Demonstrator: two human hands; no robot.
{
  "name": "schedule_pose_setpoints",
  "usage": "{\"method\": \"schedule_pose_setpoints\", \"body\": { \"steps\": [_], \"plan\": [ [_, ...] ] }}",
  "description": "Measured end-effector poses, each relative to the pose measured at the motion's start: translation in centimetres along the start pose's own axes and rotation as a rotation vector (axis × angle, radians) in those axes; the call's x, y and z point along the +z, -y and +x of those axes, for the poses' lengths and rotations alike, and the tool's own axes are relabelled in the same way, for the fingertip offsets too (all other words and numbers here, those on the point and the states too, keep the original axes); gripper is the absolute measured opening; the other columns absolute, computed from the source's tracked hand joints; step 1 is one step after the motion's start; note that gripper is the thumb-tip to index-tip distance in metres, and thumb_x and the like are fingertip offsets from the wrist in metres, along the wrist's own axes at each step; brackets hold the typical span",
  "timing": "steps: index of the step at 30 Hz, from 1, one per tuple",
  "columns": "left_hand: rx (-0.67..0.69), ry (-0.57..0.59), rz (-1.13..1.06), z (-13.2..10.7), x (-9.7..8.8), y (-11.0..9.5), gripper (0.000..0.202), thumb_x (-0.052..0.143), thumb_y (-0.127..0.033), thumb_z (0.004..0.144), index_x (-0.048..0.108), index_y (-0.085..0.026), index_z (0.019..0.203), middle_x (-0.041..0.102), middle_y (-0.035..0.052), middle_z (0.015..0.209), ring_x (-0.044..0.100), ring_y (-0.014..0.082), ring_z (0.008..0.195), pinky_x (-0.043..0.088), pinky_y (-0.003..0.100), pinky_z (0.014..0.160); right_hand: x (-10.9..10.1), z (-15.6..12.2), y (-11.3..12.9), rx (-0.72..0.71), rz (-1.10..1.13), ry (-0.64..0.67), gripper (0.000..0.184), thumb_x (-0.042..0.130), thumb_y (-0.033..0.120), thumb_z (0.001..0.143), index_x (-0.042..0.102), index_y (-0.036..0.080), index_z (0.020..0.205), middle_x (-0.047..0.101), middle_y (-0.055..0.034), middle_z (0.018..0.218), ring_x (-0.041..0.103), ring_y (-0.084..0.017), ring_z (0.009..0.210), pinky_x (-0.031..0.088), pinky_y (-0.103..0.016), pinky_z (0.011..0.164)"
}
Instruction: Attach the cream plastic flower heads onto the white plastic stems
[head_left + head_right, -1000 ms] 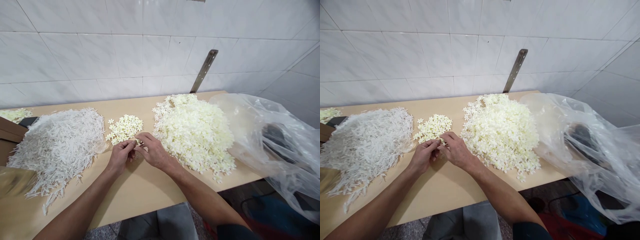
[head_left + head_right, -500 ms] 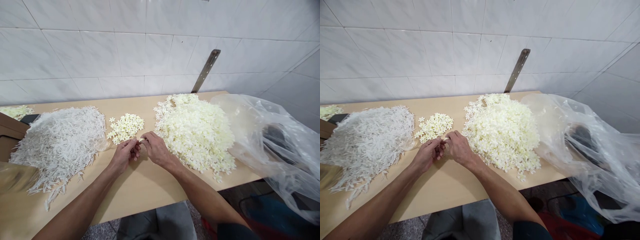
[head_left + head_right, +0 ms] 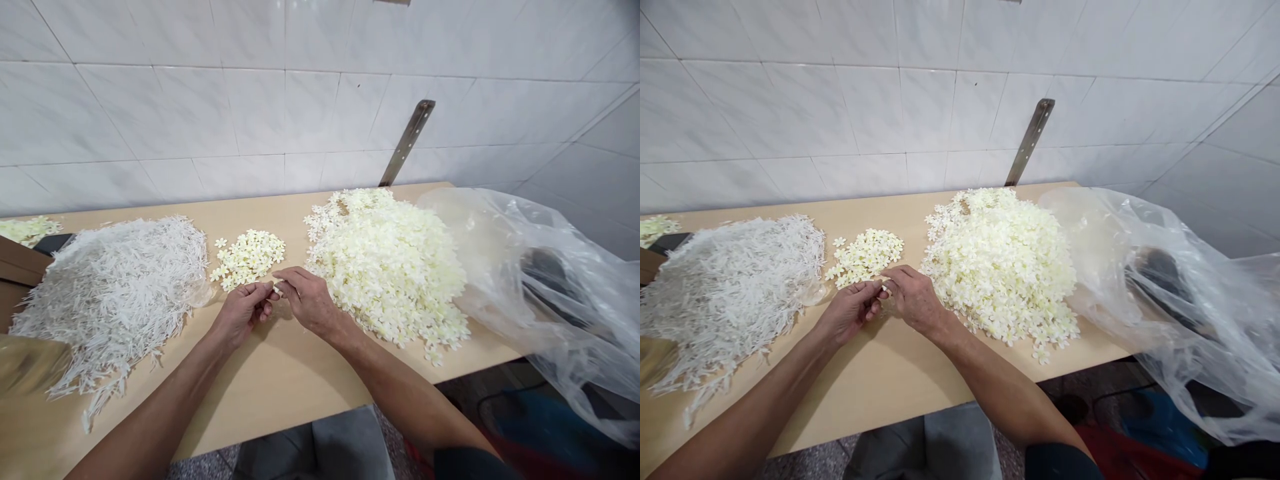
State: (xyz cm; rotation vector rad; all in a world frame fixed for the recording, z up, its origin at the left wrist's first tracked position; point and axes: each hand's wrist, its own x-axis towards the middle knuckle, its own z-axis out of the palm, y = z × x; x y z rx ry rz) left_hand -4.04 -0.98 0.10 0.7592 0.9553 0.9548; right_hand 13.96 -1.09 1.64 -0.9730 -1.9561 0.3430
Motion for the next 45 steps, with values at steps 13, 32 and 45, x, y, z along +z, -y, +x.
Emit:
{"method": "schedule_pose_setpoints", "body": {
  "steps": [13, 32, 45],
  "plan": [
    [0.034, -0.029, 0.016, -0.1, 0.1, 0.2, 0.038, 0.084, -0.047, 0.073, 0.066, -0.014, 0.076, 0.055, -0.0018, 0.056, 0.045, 0.0063, 0.046, 0.030, 0.019, 0.041, -0.1, 0.0, 0.2, 0.013, 0.002, 0.109, 0.024, 0.065, 0.034, 0.096, 0.069, 0.019, 0.114, 0.074, -0.0095, 0.114, 0.070, -0.017, 0.094, 0.055, -0.030, 0.087],
    [0.047, 0.141, -0.153, -0.7, 0.8, 0.3, 0.041, 0.070, -0.053, 0.086, 0.069, -0.013, 0.094, 0.068, 0.0070, 0.089, 0.061, 0.0124, 0.059, 0.047, 0.026, 0.050, -0.6, 0.3, 0.9, 0.022, -0.053, -0.018, 0.014, 0.056, 0.024, 0.100, 0.069, 0.021, 0.101, 0.075, -0.0055, 0.097, 0.070, -0.015, 0.090, 0.054, -0.026, 0.083],
    [0.091, 0.061, -0.137, -0.1, 0.3, 0.1, 0.035, 0.083, -0.039, 0.078, 0.069, -0.015, 0.099, 0.066, 0.0027, 0.081, 0.060, 0.0101, 0.059, 0.046, 0.022, 0.052, 0.1, -0.1, -0.4, -0.048, -0.070, 0.067, 0.052, 0.054, 0.018, 0.099, 0.046, 0.028, 0.149, 0.072, -0.0073, 0.127, 0.068, -0.024, 0.117, 0.056, -0.041, 0.100]
  ]
}}
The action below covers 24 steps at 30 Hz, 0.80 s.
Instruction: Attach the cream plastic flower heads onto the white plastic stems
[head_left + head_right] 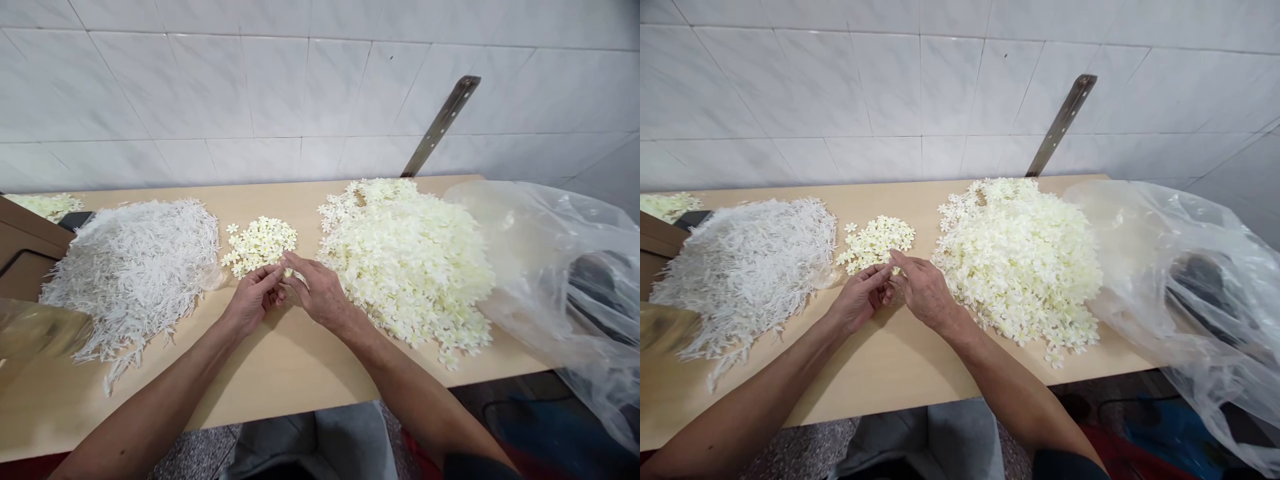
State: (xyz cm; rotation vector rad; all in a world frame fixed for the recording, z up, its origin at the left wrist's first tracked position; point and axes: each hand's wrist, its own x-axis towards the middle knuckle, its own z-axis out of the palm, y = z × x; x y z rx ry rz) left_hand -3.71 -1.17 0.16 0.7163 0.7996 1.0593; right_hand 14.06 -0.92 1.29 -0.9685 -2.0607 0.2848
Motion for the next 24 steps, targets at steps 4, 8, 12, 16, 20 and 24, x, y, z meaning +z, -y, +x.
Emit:
{"method": "schedule_pose_setpoints", "body": {
  "steps": [4, 8, 12, 16, 20, 24],
  "plan": [
    [-0.006, 0.071, -0.016, -0.1, 0.2, 0.1, 0.034, 0.078, -0.045, 0.082, 0.068, -0.013, 0.088, 0.067, 0.0045, 0.080, 0.061, 0.0118, 0.060, 0.046, 0.024, 0.053, 0.0, 0.1, 0.2, -0.026, 0.016, -0.007, 0.054, 0.054, 0.016, 0.099, 0.046, 0.027, 0.150, 0.072, -0.0071, 0.126, 0.066, -0.023, 0.121, 0.055, -0.042, 0.102],
    [-0.016, 0.104, 0.024, -0.1, 0.2, 0.2, 0.034, 0.077, -0.045, 0.082, 0.068, -0.013, 0.086, 0.067, 0.0050, 0.076, 0.061, 0.0127, 0.062, 0.047, 0.024, 0.055, 0.0, 0.1, 0.4, -0.026, 0.062, 0.038, 0.054, 0.050, 0.016, 0.100, 0.043, 0.026, 0.152, 0.067, -0.0090, 0.135, 0.062, -0.023, 0.126, 0.053, -0.043, 0.107],
    [0.008, 0.034, -0.003, 0.1, -0.1, 0.2, 0.031, 0.080, -0.041, 0.081, 0.065, -0.014, 0.080, 0.064, 0.0030, 0.069, 0.059, 0.0120, 0.058, 0.045, 0.024, 0.053, -0.7, 0.6, 0.1, 0.013, 0.101, 0.032, 0.051, 0.058, 0.023, 0.098, 0.050, 0.025, 0.148, 0.060, -0.0110, 0.145, 0.059, -0.025, 0.130, 0.054, -0.044, 0.106],
    [-0.011, -0.023, -0.012, 0.4, -0.4, 0.0, 0.035, 0.082, -0.043, 0.078, 0.068, -0.012, 0.085, 0.072, 0.0096, 0.090, 0.061, 0.0113, 0.061, 0.046, 0.024, 0.052, -1.4, 1.2, 0.1, 0.119, 0.054, -0.240, 0.030, 0.063, 0.026, 0.096, 0.067, 0.024, 0.126, 0.074, -0.0081, 0.113, 0.071, -0.020, 0.097, 0.063, -0.035, 0.081],
    [-0.009, -0.070, 0.004, 0.7, -0.6, 0.0, 0.041, 0.082, -0.048, 0.077, 0.068, -0.011, 0.082, 0.072, 0.0109, 0.087, 0.061, 0.0106, 0.061, 0.046, 0.022, 0.051, -1.5, 1.5, 0.7, 0.059, 0.003, -0.314, 0.014, 0.065, 0.022, 0.095, 0.074, 0.023, 0.106, 0.074, -0.0057, 0.095, 0.068, -0.017, 0.081, 0.059, -0.031, 0.073],
    [0.020, -0.082, 0.004, 0.8, -0.6, 0.1, 0.044, 0.081, -0.053, 0.075, 0.066, -0.012, 0.079, 0.068, 0.0065, 0.071, 0.058, 0.0103, 0.055, 0.043, 0.022, 0.050, -0.7, 1.2, 1.1, -0.016, 0.028, -0.210, 0.013, 0.069, 0.022, 0.093, 0.074, 0.022, 0.104, 0.071, -0.0051, 0.088, 0.064, -0.015, 0.072, 0.055, -0.029, 0.065]
  ]
}}
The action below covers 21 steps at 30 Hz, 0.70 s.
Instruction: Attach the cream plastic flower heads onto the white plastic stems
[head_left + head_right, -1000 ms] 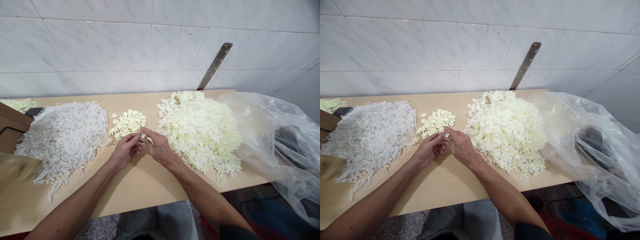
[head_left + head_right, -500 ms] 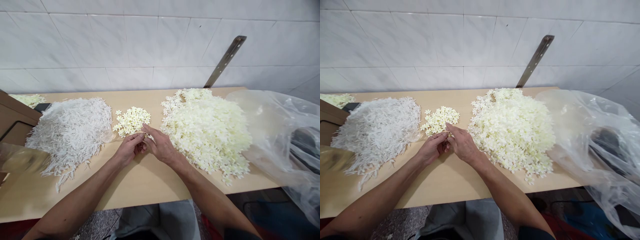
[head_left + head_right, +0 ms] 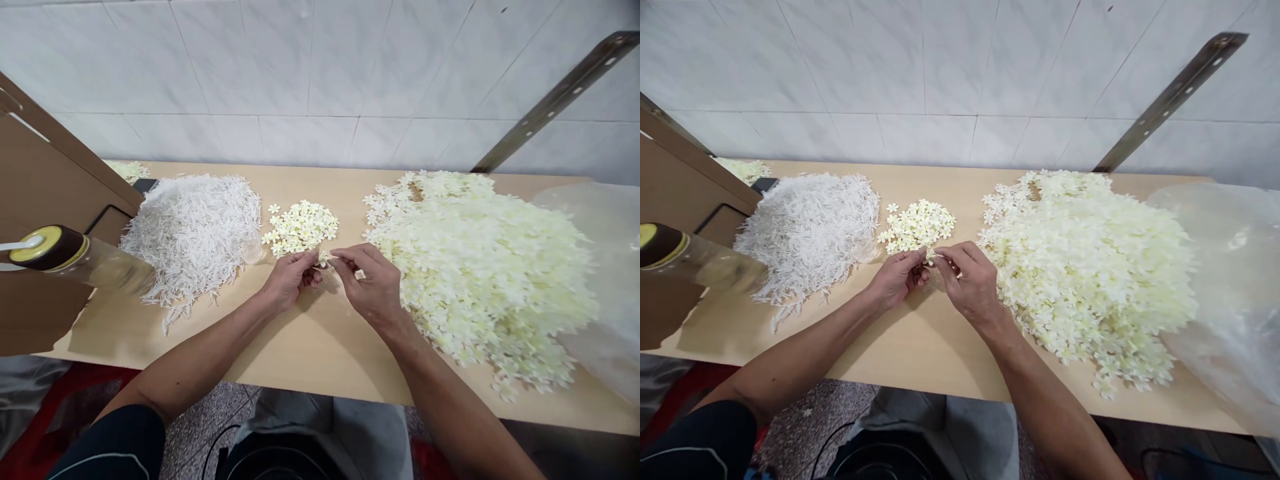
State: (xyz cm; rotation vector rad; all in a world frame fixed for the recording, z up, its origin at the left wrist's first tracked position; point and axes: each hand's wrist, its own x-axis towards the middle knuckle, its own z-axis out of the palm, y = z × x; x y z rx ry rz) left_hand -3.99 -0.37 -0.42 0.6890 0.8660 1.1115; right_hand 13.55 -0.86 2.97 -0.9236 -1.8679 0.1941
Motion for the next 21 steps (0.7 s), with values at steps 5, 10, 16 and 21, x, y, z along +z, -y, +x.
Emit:
{"method": "schedule_pose_setpoints", "body": {
  "steps": [5, 10, 16, 21],
  "plan": [
    [0.016, 0.022, 0.092, -0.4, 0.3, -0.1, 0.045, 0.077, -0.055, 0.080, 0.065, -0.012, 0.075, 0.061, 0.0037, 0.058, 0.054, 0.0099, 0.050, 0.043, 0.023, 0.051, 0.9, -0.8, -0.4, 0.009, -0.064, 0.106, 0.018, 0.070, 0.028, 0.093, 0.073, 0.022, 0.109, 0.068, -0.0063, 0.090, 0.065, -0.017, 0.076, 0.055, -0.030, 0.067],
    [0.009, 0.033, 0.108, -0.7, 0.3, 0.1, 0.049, 0.073, -0.061, 0.081, 0.066, -0.013, 0.075, 0.063, 0.0055, 0.060, 0.057, 0.0126, 0.053, 0.045, 0.024, 0.052, 1.0, -1.2, -0.8, 0.059, -0.100, 0.130, 0.014, 0.067, 0.032, 0.095, 0.075, 0.022, 0.102, 0.067, -0.0058, 0.087, 0.064, -0.017, 0.077, 0.054, -0.030, 0.070],
    [-0.006, 0.072, 0.200, -0.8, 0.3, 0.4, 0.043, 0.073, -0.054, 0.083, 0.070, -0.011, 0.079, 0.065, 0.0071, 0.063, 0.059, 0.0134, 0.056, 0.046, 0.024, 0.054, 0.9, -1.4, -1.3, 0.140, -0.128, 0.210, 0.015, 0.067, 0.035, 0.095, 0.075, 0.022, 0.096, 0.070, -0.0058, 0.090, 0.063, -0.017, 0.078, 0.051, -0.029, 0.072],
    [-0.021, 0.085, 0.212, -0.8, 0.2, 0.4, 0.044, 0.073, -0.055, 0.083, 0.071, -0.011, 0.080, 0.065, 0.0071, 0.061, 0.059, 0.0132, 0.054, 0.046, 0.024, 0.054, 0.6, -1.1, -1.3, 0.182, -0.091, 0.234, 0.014, 0.069, 0.032, 0.093, 0.074, 0.022, 0.083, 0.068, -0.0031, 0.080, 0.062, -0.016, 0.072, 0.047, -0.028, 0.066]
  ]
}}
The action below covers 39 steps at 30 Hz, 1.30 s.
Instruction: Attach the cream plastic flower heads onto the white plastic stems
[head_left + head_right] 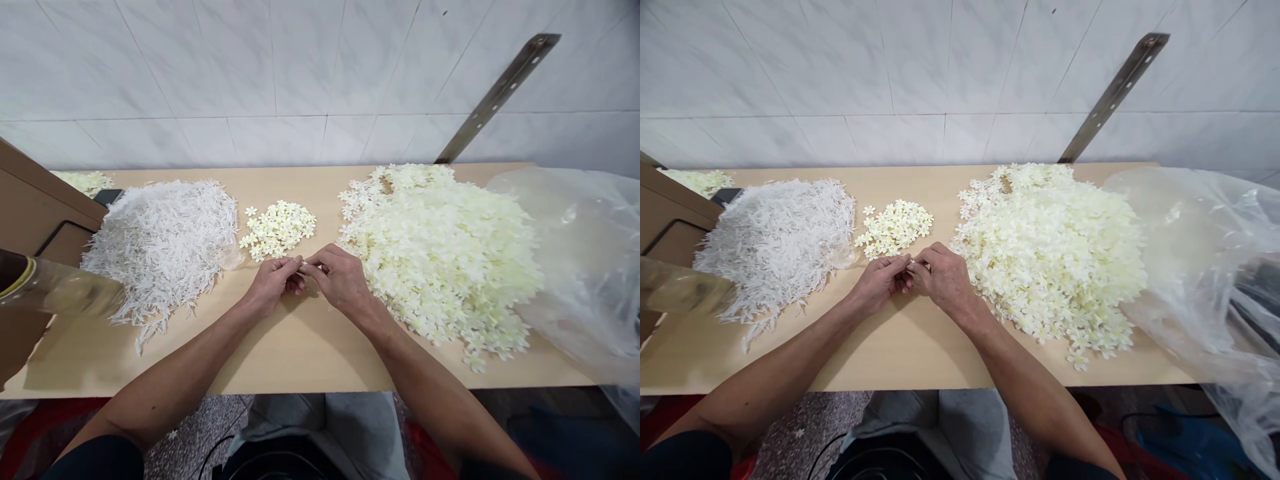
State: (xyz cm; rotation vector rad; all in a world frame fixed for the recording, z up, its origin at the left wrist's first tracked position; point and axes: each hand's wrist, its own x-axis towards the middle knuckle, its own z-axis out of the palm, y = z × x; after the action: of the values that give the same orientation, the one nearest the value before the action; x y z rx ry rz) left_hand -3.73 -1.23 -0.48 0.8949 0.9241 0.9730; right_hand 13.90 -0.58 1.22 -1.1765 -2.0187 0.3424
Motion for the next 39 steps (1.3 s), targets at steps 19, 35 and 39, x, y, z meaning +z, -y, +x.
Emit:
{"method": "schedule_pose_setpoints", "body": {
  "steps": [19, 35, 39],
  "plan": [
    [-0.028, 0.035, -0.119, 0.4, -0.5, -0.1, 0.045, 0.075, -0.052, 0.084, 0.070, -0.007, 0.080, 0.067, 0.0103, 0.069, 0.061, 0.0125, 0.057, 0.046, 0.024, 0.053, 0.2, 0.7, 0.2, 0.027, -0.015, -0.051, 0.024, 0.062, 0.036, 0.096, 0.072, 0.021, 0.081, 0.071, -0.0036, 0.074, 0.064, -0.019, 0.072, 0.049, -0.032, 0.071],
    [0.018, 0.001, 0.058, -0.2, -0.1, -0.6, 0.035, 0.080, -0.043, 0.079, 0.073, -0.010, 0.089, 0.067, 0.0063, 0.067, 0.058, 0.0109, 0.053, 0.048, 0.024, 0.054, -0.3, 1.1, 0.0, 0.468, 0.304, 0.090, 0.035, 0.061, 0.051, 0.092, 0.069, 0.019, 0.081, 0.067, -0.0019, 0.066, 0.062, -0.016, 0.052, 0.047, -0.028, 0.053],
    [0.048, -0.024, 0.087, -0.1, -0.2, -0.4, 0.034, 0.078, -0.044, 0.080, 0.072, -0.011, 0.086, 0.067, 0.0065, 0.066, 0.060, 0.0119, 0.053, 0.049, 0.024, 0.054, -0.3, 1.2, -0.5, 0.547, 0.476, 0.112, 0.043, 0.065, 0.061, 0.087, 0.067, 0.018, 0.079, 0.062, 0.0003, 0.061, 0.060, -0.014, 0.050, 0.048, -0.027, 0.053]
  ]
}}
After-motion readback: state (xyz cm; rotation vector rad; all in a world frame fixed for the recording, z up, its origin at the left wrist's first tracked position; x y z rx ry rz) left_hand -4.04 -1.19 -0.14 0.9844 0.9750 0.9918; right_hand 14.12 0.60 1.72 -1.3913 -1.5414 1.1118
